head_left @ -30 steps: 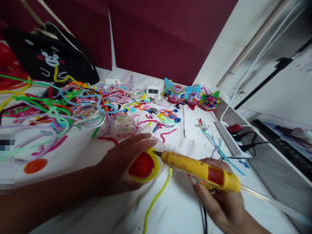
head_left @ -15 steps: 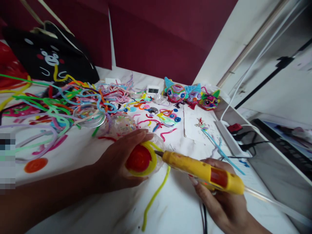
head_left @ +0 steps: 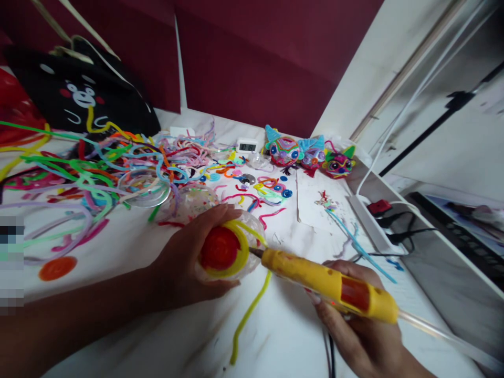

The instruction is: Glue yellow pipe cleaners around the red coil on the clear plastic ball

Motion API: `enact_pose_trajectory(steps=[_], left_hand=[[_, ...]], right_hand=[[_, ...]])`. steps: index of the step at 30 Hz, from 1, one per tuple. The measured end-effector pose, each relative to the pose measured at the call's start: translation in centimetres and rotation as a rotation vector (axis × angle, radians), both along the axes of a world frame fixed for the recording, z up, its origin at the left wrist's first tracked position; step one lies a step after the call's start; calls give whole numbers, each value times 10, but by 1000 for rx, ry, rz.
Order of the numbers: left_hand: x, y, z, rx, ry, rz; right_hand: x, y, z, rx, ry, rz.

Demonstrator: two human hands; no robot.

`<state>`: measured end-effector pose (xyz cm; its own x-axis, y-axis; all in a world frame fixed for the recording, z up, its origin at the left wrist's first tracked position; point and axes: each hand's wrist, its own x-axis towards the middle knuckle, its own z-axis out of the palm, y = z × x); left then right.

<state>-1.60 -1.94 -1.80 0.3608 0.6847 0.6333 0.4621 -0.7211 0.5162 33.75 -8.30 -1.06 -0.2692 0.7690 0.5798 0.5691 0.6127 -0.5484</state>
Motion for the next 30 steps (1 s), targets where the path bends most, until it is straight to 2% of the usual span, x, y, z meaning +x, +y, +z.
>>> enact_pose_trajectory(steps=[5, 10, 14, 19, 22, 24, 26, 30], left_hand=[[2, -1, 2, 19, -14, 44], [4, -1, 2, 25, -33, 66], [5, -1, 1, 2, -18, 78], [7, 0, 1, -40, -20, 85], [6, 2, 0, -24, -20, 93], [6, 3, -1, -18, -6, 104], [5, 3, -1, -14, 15, 98], [5, 0, -2, -27, 59, 89]], right_hand=[[-5, 2, 7, 73, -19, 69], [-8, 1, 5, -12, 84, 22], [-10, 3, 14, -184, 239, -47], [1, 15, 44, -520, 362, -162], [7, 20, 55, -701, 392, -258], [9, 21, 55, -775, 381, -306], [12, 22, 49, -814, 348, -284], [32, 29, 31, -774, 137, -241]])
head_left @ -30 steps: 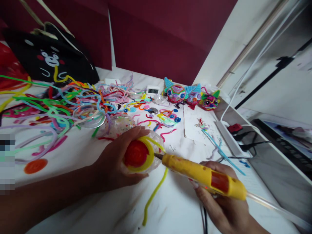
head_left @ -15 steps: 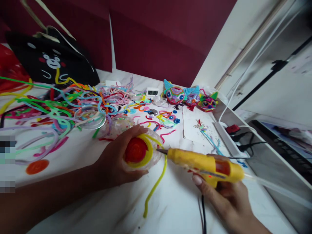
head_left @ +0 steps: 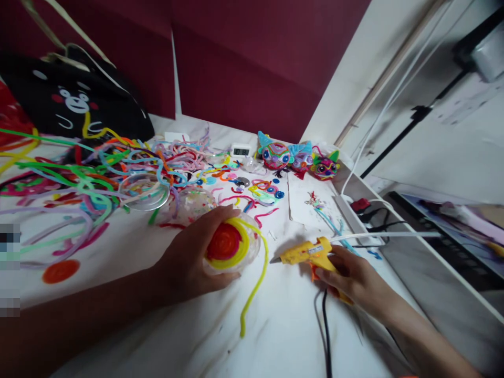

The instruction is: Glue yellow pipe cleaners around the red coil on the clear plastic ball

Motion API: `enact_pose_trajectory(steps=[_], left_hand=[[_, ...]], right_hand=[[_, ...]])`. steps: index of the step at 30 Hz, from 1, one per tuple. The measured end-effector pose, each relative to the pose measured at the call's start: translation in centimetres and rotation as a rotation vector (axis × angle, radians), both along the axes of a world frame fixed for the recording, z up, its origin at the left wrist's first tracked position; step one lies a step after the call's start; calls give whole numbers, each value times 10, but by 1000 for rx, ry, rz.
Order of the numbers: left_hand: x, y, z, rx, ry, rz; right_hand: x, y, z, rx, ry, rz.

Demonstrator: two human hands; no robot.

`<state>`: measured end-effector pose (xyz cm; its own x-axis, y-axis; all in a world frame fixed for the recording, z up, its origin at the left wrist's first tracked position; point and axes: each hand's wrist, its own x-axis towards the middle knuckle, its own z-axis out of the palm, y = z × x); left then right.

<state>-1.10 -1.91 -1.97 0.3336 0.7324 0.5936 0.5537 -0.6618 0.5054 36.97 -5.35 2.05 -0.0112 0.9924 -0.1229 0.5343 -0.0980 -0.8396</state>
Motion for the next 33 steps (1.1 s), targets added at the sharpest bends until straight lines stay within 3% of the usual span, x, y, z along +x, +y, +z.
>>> enact_pose_trajectory(steps=[2, 5, 7, 11, 15, 23, 33], left_hand=[[1, -2, -1, -12, 4, 3], [4, -5, -3, -23, 15, 18], [5, -5, -6, -16, 21, 26], [8, -7, -11, 43, 6, 8], [9, -13, -9, -20, 48, 4], [9, -11, -8, 94, 97, -76], [11, -10, -15, 138, 103, -63]], right_hand=[[10, 3, -4, 78, -258, 91], [6, -2, 1, 360, -470, 94], [-15, -9, 7, 476, -393, 116], [-75, -18, 16, 463, -48, 156], [-108, -14, 14, 482, 67, 195], [-113, -23, 10, 831, -127, 226], [-122, -25, 2, 973, -304, 287]])
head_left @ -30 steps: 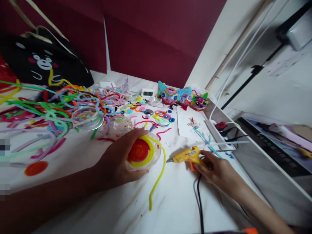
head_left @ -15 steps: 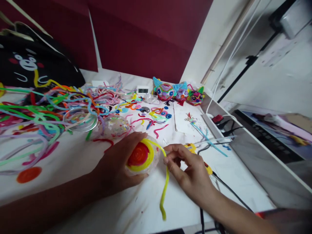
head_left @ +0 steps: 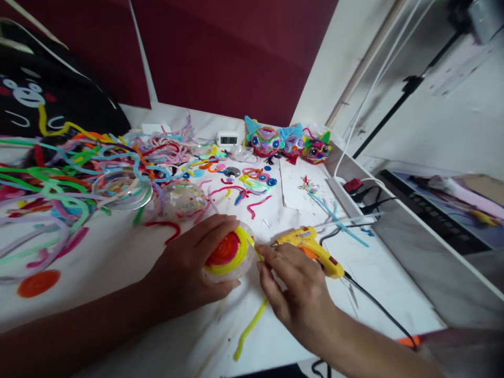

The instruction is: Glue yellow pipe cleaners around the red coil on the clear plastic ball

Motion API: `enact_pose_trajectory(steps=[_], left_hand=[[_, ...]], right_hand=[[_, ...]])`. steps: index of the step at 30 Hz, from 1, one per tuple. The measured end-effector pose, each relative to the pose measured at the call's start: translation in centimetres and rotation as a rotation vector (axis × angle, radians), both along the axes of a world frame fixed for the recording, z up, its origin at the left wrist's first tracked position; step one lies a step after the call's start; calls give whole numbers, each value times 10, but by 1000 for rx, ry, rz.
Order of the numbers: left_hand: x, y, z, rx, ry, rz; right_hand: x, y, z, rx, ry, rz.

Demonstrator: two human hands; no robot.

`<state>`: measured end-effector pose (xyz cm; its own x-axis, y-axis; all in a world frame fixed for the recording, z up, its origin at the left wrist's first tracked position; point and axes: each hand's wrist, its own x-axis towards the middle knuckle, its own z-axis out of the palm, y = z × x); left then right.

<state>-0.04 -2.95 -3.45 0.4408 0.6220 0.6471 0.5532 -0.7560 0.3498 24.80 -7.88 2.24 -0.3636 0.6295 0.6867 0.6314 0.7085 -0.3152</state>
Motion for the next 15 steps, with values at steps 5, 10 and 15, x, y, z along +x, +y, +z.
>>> enact_pose_trajectory(steps=[5, 10, 15], left_hand=[[1, 0, 0, -28, -1, -17], [2, 0, -2, -18, 16, -11], [2, 1, -6, -24, 33, 12]], right_hand=[[-3, -1, -1, 34, -81, -30], [-6, -1, -5, 27, -132, -59], [-8, 1, -6, 10, -174, -60]])
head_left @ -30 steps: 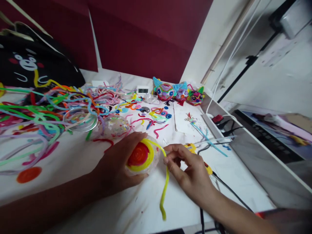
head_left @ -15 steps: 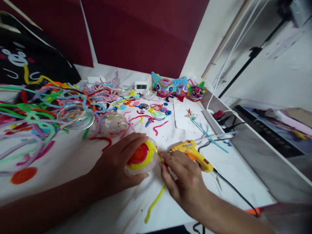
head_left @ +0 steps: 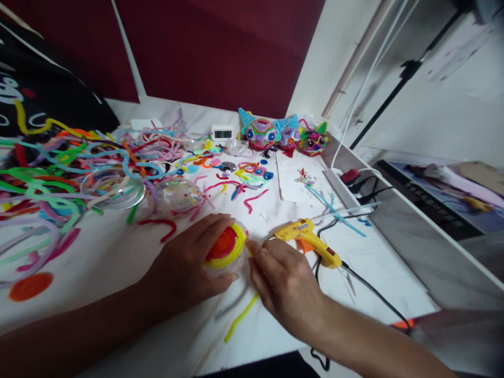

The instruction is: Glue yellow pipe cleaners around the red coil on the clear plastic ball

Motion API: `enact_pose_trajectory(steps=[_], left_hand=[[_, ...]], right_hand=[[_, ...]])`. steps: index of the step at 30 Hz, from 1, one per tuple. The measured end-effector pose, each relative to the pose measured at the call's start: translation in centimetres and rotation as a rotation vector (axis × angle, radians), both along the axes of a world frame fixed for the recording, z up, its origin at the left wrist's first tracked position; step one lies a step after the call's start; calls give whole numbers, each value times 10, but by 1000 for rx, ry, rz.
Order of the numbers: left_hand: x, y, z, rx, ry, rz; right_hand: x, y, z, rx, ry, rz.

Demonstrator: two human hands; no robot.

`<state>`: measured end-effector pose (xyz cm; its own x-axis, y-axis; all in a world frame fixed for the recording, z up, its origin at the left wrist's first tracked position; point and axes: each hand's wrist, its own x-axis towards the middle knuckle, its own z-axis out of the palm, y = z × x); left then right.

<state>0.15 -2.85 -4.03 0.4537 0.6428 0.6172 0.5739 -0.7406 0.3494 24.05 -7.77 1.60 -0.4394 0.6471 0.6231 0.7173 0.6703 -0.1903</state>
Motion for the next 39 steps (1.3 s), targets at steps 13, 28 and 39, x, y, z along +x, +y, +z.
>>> enact_pose_trajectory(steps=[13, 28, 39], left_hand=[[2, -1, -5, -36, 33, 36], [10, -6, -10, 47, 3, 86], [1, -3, -9, -236, -70, -5]], right_hand=[[-5, 3, -4, -90, 4, -8], [-15, -3, -3, -145, 5, -68], [-18, -7, -16, -46, -31, -105]])
